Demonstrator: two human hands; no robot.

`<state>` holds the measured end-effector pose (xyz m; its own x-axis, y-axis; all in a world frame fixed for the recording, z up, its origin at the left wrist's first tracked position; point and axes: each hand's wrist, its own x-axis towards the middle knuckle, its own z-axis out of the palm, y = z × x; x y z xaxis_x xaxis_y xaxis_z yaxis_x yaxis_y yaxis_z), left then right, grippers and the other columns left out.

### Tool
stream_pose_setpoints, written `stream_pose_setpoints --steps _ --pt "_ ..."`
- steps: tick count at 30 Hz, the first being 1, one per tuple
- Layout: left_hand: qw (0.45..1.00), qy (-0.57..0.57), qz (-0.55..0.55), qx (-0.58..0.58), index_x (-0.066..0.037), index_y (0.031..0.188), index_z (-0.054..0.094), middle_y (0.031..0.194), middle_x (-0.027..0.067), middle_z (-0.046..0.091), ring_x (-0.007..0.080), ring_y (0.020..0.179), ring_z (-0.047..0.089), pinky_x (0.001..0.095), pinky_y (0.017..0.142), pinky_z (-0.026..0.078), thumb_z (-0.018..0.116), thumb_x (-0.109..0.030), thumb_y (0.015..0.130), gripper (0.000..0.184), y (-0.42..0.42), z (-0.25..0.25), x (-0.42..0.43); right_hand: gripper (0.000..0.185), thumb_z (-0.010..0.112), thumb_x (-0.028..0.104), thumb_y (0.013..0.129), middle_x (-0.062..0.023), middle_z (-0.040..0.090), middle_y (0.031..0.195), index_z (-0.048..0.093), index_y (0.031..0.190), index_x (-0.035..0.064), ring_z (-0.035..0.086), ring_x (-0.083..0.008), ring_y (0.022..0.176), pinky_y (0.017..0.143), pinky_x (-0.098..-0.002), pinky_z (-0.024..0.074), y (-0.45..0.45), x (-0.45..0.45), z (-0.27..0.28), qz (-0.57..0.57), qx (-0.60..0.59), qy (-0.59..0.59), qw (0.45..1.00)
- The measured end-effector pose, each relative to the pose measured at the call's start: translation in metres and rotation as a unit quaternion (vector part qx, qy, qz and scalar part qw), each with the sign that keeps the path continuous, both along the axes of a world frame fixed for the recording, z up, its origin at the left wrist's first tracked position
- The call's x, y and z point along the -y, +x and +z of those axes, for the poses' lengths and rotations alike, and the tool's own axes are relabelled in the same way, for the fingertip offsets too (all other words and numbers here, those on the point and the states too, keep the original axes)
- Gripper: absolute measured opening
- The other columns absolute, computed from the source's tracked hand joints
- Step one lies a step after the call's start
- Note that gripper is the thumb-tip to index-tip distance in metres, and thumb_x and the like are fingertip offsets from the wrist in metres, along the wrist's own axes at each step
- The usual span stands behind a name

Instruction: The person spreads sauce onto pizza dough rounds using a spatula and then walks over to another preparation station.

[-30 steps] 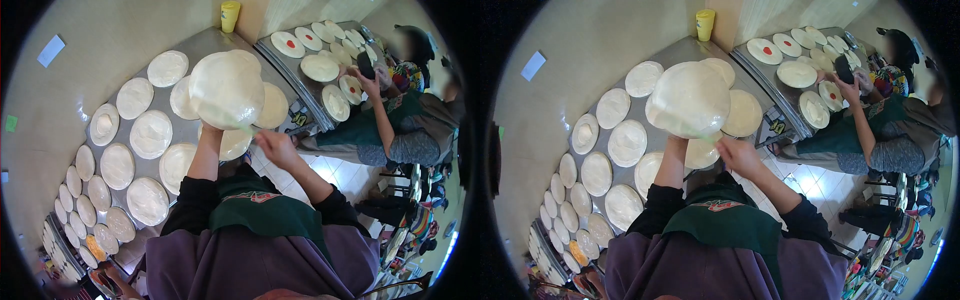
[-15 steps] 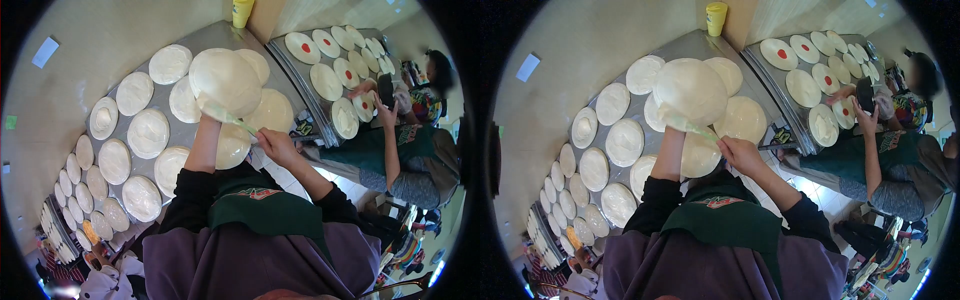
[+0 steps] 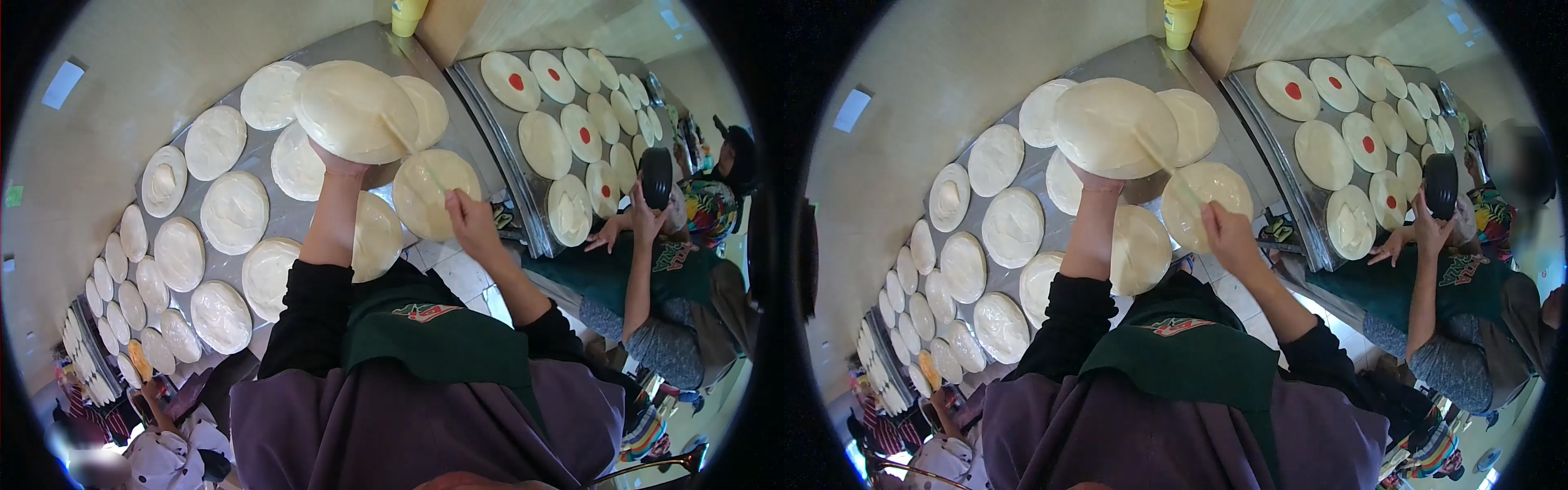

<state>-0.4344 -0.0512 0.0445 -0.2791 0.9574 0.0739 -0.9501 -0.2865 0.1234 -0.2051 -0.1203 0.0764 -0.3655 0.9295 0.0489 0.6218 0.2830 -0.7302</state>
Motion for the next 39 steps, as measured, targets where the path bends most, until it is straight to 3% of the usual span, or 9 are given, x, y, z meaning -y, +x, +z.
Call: stream_pose_setpoints --steps 5,11,13,20,26,29,31,35,39 --pt "0.998 -0.009 0.058 -0.026 -0.011 0.129 0.042 0.126 0.0109 0.050 0.0309 0.112 0.050 0.0467 0.095 0.042 0.029 -0.054 0.089 0.060 -0.003 -0.031 -0.028 0.026 0.046 0.021 0.093 -0.0205 0.050 0.057 0.052 0.079 -0.0002 0.052 -0.0380 0.053 0.049 -0.0418 0.0386 -0.022 0.021 0.008 0.059 -0.030 -0.039 0.997" --pt "0.997 -0.019 -0.063 -0.039 -0.012 0.129 0.042 0.124 0.0114 0.051 0.0313 0.111 0.051 0.0472 0.094 0.043 0.030 -0.052 0.089 0.058 0.001 -0.018 -0.013 0.027 0.047 0.023 0.092 -0.0225 0.049 0.061 0.052 0.081 -0.0011 0.050 -0.0373 0.053 0.050 -0.0399 0.0385 -0.025 -0.015 0.042 0.142 -0.034 -0.035 0.989" --pt "0.981 0.067 -0.180 0.023 -0.011 0.129 0.043 0.124 0.0124 0.051 0.0314 0.112 0.051 0.0476 0.094 0.043 0.031 -0.049 0.090 0.056 0.000 0.000 -0.005 0.029 0.047 0.024 0.093 -0.0226 0.047 0.061 0.052 0.082 -0.0017 0.046 -0.0372 0.052 0.050 -0.0387 0.0378 -0.021 -0.042 0.055 0.149 0.013 -0.006 0.989" --pt "0.942 0.104 -0.298 0.116 -0.010 0.130 0.043 0.125 0.0141 0.051 0.0330 0.111 0.052 0.0495 0.092 0.044 0.032 -0.048 0.090 0.056 -0.004 -0.001 -0.010 0.030 0.048 0.026 0.092 -0.0211 0.046 0.059 0.055 0.080 -0.0005 0.046 -0.0363 0.052 0.049 -0.0387 0.0374 -0.019 -0.110 0.087 0.194 0.049 0.049 0.979" --pt "0.956 0.053 -0.287 0.038 -0.010 0.129 0.044 0.124 0.0155 0.052 0.0328 0.110 0.053 0.0484 0.092 0.045 0.032 -0.048 0.090 0.056 -0.020 -0.004 -0.015 0.029 0.052 0.029 0.089 -0.0179 0.050 0.056 0.058 0.077 0.0032 0.050 -0.0350 0.052 0.049 -0.0404 0.0386 -0.011 -0.119 0.093 0.329 0.135 0.106 0.929" --pt "0.975 -0.073 -0.145 -0.155 -0.009 0.131 0.041 0.127 0.0153 0.049 0.0338 0.114 0.050 0.0509 0.093 0.043 0.031 -0.049 0.089 0.058 -0.034 -0.007 -0.026 0.030 0.054 0.031 0.088 -0.0169 0.052 0.057 0.060 0.076 0.0047 0.052 -0.0352 0.053 0.049 -0.0408 0.0395 -0.001 -0.117 0.098 0.359 0.211 0.105 0.903" --pt "0.982 0.020 -0.188 -0.023 -0.009 0.133 0.037 0.130 0.0146 0.046 0.0349 0.117 0.046 0.0534 0.095 0.041 0.030 -0.048 0.090 0.058 -0.043 -0.011 -0.030 0.029 0.054 0.031 0.088 -0.0172 0.049 0.055 0.061 0.077 0.0047 0.049 -0.0338 0.050 0.049 -0.0377 0.0397 0.009 -0.117 0.098 0.358 0.208 0.046 0.909" --pt "0.990 -0.042 -0.076 -0.107 -0.010 0.134 0.036 0.133 0.0142 0.043 0.0352 0.119 0.044 0.0551 0.096 0.039 0.029 -0.047 0.091 0.057 -0.055 -0.014 -0.046 0.036 0.050 0.029 0.092 -0.0091 0.043 0.051 0.053 0.071 0.0005 0.045 -0.0202 0.042 0.044 -0.0307 0.0352 0.046 -0.112 0.072 0.318 0.111 -0.057 0.940" --pt "0.991 -0.058 0.026 -0.119 -0.012 0.134 0.036 0.134 0.0136 0.042 0.0358 0.120 0.043 0.0565 0.098 0.036 0.027 -0.046 0.091 0.055 -0.051 -0.027 -0.071 0.041 0.045 0.036 0.094 0.0022 0.038 0.052 0.054 0.072 0.0021 0.033 -0.0075 0.042 0.039 -0.0227 0.0273 0.076 -0.085 0.039 0.130 -0.111 -0.340 0.925"
